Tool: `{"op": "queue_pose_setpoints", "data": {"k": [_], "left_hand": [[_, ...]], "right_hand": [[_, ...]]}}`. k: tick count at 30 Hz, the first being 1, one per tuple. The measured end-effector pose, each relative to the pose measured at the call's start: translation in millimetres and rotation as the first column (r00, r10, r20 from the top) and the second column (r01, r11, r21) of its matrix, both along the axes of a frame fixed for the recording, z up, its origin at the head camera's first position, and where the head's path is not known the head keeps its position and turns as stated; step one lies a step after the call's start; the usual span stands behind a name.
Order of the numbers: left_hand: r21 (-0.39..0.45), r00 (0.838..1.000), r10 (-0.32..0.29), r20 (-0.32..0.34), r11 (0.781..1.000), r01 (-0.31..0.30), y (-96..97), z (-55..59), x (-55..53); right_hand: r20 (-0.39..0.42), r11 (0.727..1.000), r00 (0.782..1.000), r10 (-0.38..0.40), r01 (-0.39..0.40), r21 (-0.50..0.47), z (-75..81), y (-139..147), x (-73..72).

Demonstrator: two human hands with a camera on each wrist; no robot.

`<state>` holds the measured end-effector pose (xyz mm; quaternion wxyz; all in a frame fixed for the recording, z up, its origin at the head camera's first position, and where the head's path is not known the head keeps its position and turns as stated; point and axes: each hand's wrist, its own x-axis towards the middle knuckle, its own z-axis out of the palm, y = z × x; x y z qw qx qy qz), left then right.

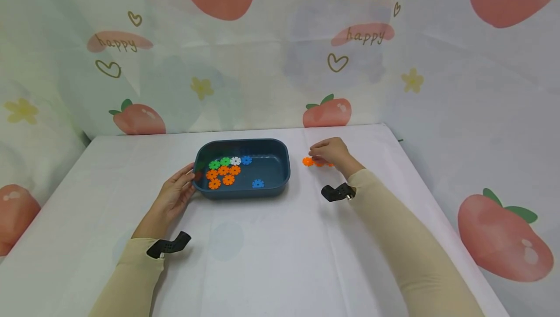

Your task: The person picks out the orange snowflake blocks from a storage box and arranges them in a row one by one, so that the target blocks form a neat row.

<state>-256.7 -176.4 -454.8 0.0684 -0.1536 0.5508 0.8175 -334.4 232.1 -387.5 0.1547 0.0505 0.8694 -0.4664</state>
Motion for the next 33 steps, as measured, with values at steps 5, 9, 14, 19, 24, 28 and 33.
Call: {"op": "queue_pose_setpoints", "data": {"k": [5, 9, 14, 19, 24, 28, 33], "left_hand": [[-0.003, 1.0, 0.003, 0.007, 1.0, -0.003, 0.4, -0.2, -1.0], [0.0, 1.0, -0.003, 0.011, 1.0, 0.003, 0.5, 0.7, -1.6], [0.007, 1.0, -0.001, 0.012, 1.0, 0.001, 1.3, 1.8, -2.2], [0.01, 1.0, 0.004, 0.018, 1.0, -0.004, 1.8, 2.6, -3.0], [0.009, 1.0, 0.003, 0.015, 1.0, -0.003, 1.0, 2.9, -2.7], [0.015, 1.0, 0.004, 0.013, 1.0, -0.004, 0.4, 2.6, -2.0], [0.023, 1.0, 0.011, 0.016, 1.0, -0.012, 0.1, 1.5, -0.8]], "right_hand": [[-0.045, 0.999, 0.999, 0.022, -0.023, -0.03, 8.5, -26.3, 0.6], [-0.073, 0.997, 0.997, 0.031, -0.036, -0.07, 15.4, -44.1, 0.1], [-0.064, 0.987, 0.998, 0.03, -0.039, -0.153, 17.5, -63.3, -0.1], [-0.057, 0.98, 0.998, 0.035, -0.045, -0.195, 18.4, -82.3, 3.5], [-0.074, 0.98, 0.995, 0.059, -0.072, -0.187, 15.2, -99.3, 3.9], [-0.073, 0.98, 0.993, 0.094, -0.105, -0.169, 9.1, -113.3, 2.5], [-0.048, 0.978, 0.991, 0.126, -0.132, -0.159, 0.9, -128.9, 0.9]]}}
